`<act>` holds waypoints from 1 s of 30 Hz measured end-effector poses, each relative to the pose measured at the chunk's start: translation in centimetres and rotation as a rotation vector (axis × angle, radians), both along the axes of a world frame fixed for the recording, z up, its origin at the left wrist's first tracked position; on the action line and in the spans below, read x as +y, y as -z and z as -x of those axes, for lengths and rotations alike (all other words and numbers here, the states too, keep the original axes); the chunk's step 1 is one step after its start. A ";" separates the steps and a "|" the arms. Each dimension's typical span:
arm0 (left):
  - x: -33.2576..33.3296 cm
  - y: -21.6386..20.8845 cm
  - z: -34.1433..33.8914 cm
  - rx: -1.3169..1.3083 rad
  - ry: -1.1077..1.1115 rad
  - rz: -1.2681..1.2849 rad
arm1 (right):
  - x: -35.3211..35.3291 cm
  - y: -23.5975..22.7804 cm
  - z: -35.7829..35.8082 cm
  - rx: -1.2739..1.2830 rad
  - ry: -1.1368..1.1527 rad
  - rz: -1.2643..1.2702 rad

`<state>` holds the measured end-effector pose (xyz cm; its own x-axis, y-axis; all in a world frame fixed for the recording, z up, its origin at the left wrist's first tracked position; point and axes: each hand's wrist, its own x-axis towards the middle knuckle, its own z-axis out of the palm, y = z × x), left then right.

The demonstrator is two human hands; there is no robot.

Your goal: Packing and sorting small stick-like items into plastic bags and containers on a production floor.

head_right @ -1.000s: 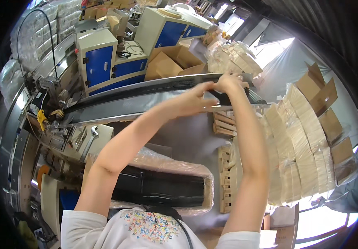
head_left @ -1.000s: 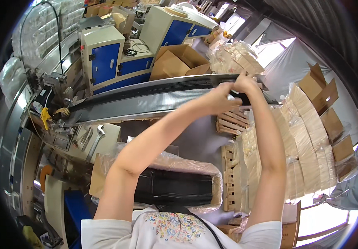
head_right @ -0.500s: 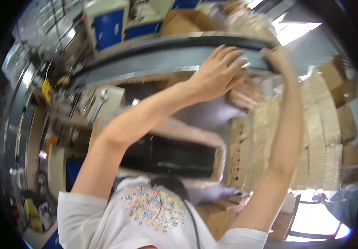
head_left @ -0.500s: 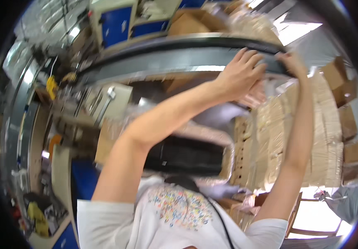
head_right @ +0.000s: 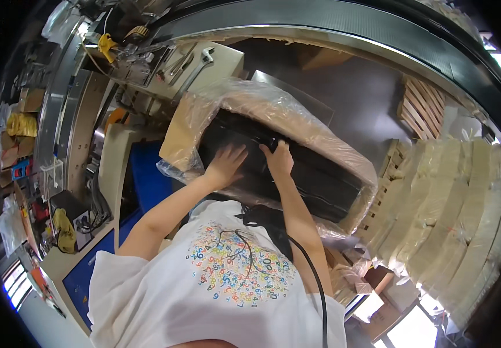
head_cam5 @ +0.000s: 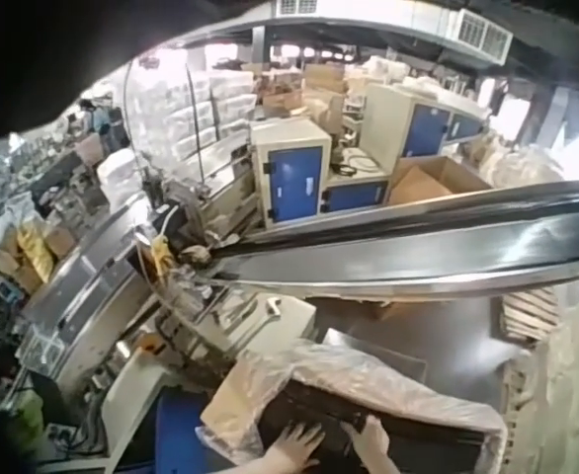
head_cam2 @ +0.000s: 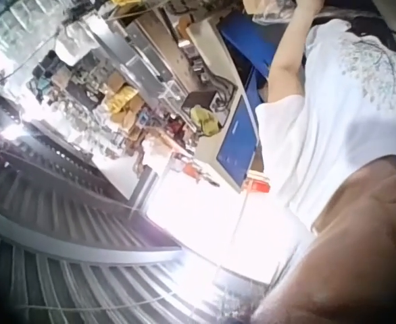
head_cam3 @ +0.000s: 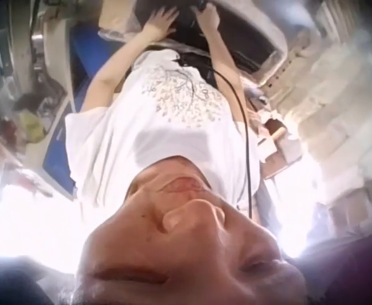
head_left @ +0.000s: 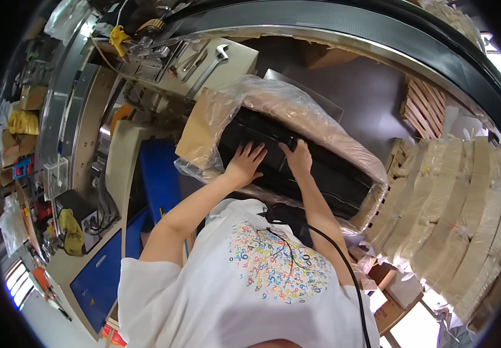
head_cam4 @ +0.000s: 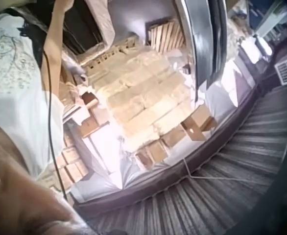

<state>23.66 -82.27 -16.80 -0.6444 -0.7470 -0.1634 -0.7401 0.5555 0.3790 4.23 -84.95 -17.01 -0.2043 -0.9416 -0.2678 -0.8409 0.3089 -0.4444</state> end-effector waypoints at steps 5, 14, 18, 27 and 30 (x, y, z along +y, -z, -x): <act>0.2 0.5 -0.9 -0.018 -0.002 -0.054 | -1.9 0.7 -3.5 -0.008 0.140 -0.058; -0.1 1.3 -2.2 0.120 0.065 -0.024 | -3.1 1.9 -2.3 0.087 -0.371 0.046; -0.1 1.3 -2.8 0.156 0.093 -0.024 | -4.0 2.3 -2.0 0.071 -0.504 0.146; -1.3 -0.4 -1.3 0.301 -0.109 -0.059 | -4.1 1.2 0.2 -0.052 -0.498 0.099; -3.7 -1.4 0.5 0.324 -0.274 0.062 | -3.3 -1.7 1.6 -0.179 -0.524 0.168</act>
<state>23.15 -85.99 -15.41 -0.4314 -0.8998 0.0651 -0.7117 0.3838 0.5884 2.60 -88.23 -15.31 0.3359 -0.9373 -0.0933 -0.7695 -0.2159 -0.6011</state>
